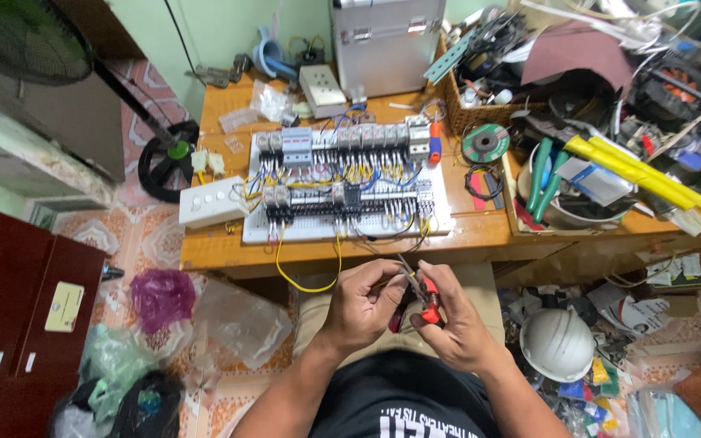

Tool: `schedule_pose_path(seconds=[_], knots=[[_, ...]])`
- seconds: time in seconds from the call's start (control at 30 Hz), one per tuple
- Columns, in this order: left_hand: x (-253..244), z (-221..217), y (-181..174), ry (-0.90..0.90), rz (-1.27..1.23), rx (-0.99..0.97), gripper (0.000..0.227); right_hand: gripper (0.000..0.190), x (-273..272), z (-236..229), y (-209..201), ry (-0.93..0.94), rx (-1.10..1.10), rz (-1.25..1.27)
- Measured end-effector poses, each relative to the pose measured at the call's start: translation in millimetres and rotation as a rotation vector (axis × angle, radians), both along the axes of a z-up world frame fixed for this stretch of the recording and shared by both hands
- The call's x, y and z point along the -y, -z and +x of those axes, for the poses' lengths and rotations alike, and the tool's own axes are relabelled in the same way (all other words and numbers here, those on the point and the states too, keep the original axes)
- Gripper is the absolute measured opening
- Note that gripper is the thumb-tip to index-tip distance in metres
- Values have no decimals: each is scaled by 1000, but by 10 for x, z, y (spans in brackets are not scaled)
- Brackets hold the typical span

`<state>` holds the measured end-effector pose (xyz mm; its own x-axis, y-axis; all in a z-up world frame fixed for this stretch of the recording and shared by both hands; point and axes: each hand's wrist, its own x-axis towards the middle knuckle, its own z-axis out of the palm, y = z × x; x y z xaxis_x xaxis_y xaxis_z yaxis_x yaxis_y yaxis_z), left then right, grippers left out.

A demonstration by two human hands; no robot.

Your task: The person works on an electronics project on a breadboard, using pliers to strip wires and a screwdriver to tighten connections. They handle various colored wires and components, occasionally picking up tools from the cluttered table.

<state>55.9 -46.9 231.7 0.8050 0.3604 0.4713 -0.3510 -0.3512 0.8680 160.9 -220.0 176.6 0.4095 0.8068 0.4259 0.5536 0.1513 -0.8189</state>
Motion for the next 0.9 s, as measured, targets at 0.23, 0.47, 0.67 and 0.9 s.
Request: schedule_pose_path(seconds=[0.23, 0.47, 0.67, 0.9], knots=[[71, -95, 228, 88, -248, -61, 15, 70, 147, -156, 67, -352, -750, 87], [18, -113, 314, 169, -287, -178, 17, 67, 202, -193, 0, -42, -286, -119], [-21, -259, 214, 156, -209, -237, 19, 66, 248, -230, -90, 49, -32, -196], [-206, -523, 231, 71, -147, -243, 25, 80, 346, 83, 202, 263, -378, -211]])
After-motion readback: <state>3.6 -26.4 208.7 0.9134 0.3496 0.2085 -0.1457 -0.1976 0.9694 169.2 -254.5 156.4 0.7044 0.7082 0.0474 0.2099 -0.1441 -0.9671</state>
